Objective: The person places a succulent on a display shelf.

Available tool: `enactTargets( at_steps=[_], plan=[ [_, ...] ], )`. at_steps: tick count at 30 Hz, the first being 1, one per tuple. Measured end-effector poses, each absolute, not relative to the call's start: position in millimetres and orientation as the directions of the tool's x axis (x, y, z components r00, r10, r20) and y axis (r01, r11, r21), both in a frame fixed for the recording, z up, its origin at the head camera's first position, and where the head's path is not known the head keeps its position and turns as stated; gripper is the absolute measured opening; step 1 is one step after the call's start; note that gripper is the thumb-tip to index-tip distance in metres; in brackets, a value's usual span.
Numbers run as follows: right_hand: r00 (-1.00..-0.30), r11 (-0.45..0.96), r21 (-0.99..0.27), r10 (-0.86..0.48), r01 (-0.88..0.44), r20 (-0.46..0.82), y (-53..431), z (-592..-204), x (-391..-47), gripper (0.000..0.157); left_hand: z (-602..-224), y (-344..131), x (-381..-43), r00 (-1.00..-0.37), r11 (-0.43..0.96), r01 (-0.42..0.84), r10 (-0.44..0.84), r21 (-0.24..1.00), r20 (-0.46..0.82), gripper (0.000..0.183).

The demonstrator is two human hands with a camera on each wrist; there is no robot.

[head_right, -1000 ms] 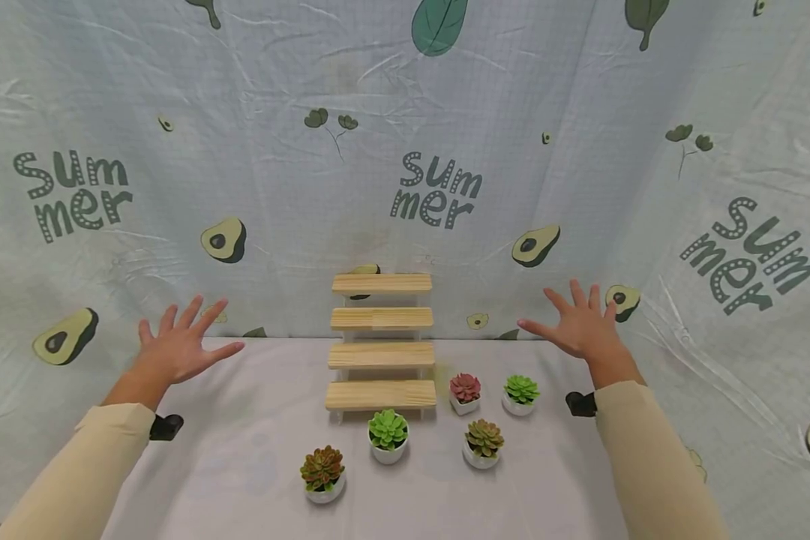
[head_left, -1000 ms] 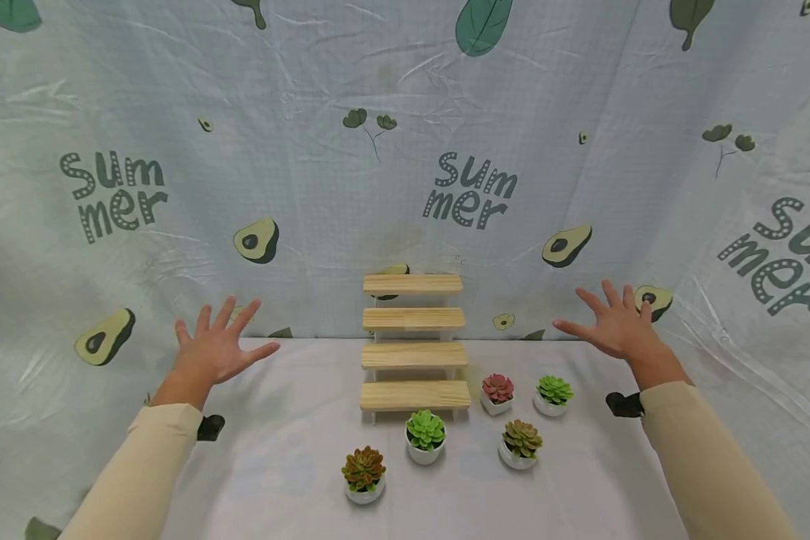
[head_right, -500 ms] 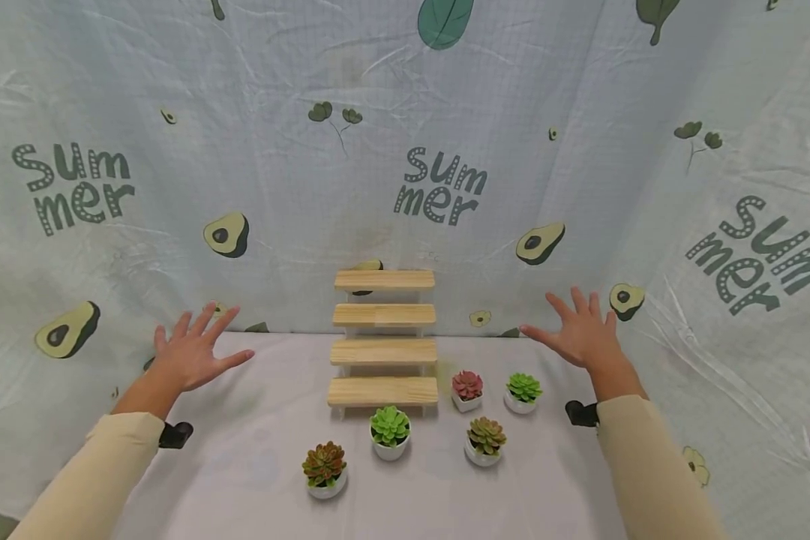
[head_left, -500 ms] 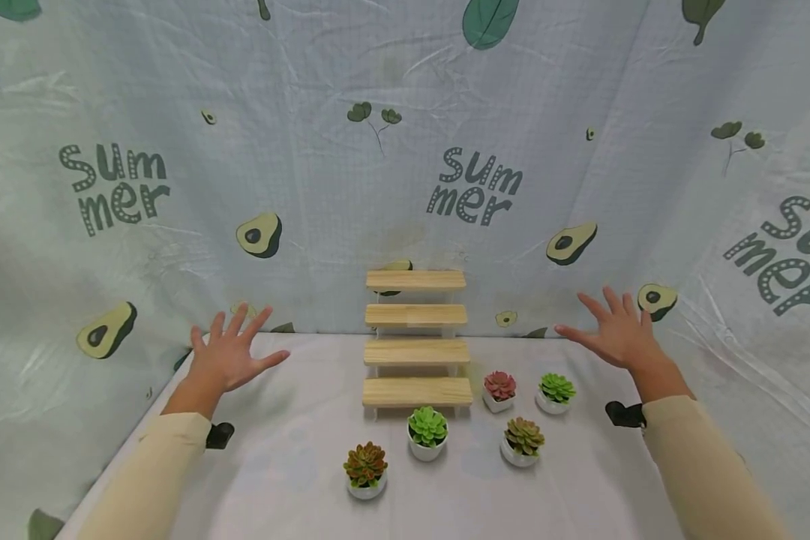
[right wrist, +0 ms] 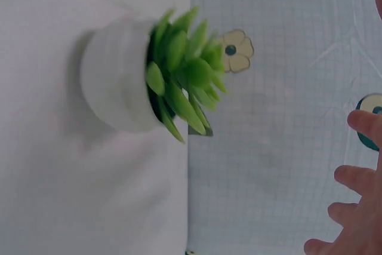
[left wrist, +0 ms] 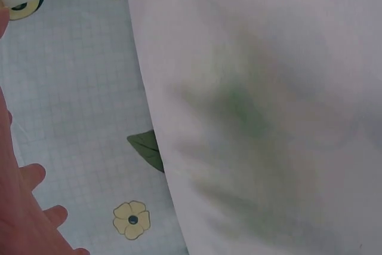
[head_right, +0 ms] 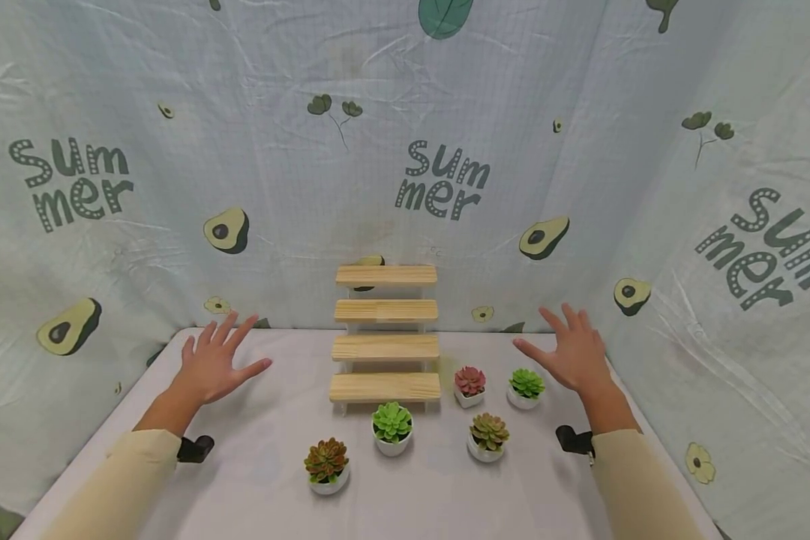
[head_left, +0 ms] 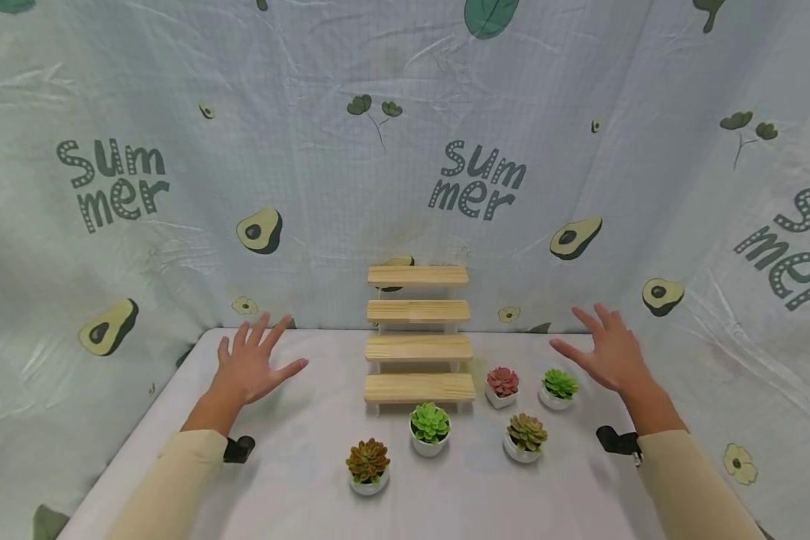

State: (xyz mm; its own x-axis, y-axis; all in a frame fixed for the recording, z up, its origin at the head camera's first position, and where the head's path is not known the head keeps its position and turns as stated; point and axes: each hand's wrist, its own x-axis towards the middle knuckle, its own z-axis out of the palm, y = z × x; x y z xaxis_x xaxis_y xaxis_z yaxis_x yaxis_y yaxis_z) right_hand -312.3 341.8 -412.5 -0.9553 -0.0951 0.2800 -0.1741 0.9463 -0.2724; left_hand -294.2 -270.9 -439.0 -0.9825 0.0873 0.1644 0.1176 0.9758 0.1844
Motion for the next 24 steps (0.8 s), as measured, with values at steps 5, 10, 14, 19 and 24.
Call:
enactTargets(
  at_steps=[5, 10, 14, 19, 24],
  plan=[
    [-0.95, 0.93, -0.32, -0.081, -0.181, 0.302, 331, -426, -303, 0.09, -452, -254, -291, -0.976, 0.96, 0.139, 0.092, 0.243, 0.197, 0.094],
    [-0.944, 0.902, -0.375, -0.091, -0.214, 0.318, 321, -436, -291, 0.086, -464, -241, -286, -0.973, 0.941, 0.151, 0.087, 0.304, 0.213, 0.091],
    [-0.94, 0.873, -0.424, -0.101, -0.241, 0.327, 311, -439, -279, 0.085, -470, -231, -282, -0.97, 0.912, 0.164, 0.08, 0.377, 0.229, 0.088],
    [-0.942, 0.835, -0.489, -0.094, -0.251, 0.323, 298, -447, -263, 0.081, -477, -217, -275, -0.972, 0.86, 0.164, 0.058, 0.483, 0.226, 0.085],
    [-0.939, 0.786, -0.557, -0.086, -0.27, 0.333, 287, -458, -248, 0.076, -482, -203, -265, -0.977, 0.763, 0.177, 0.061, 0.622, 0.203, 0.08]
  ],
)
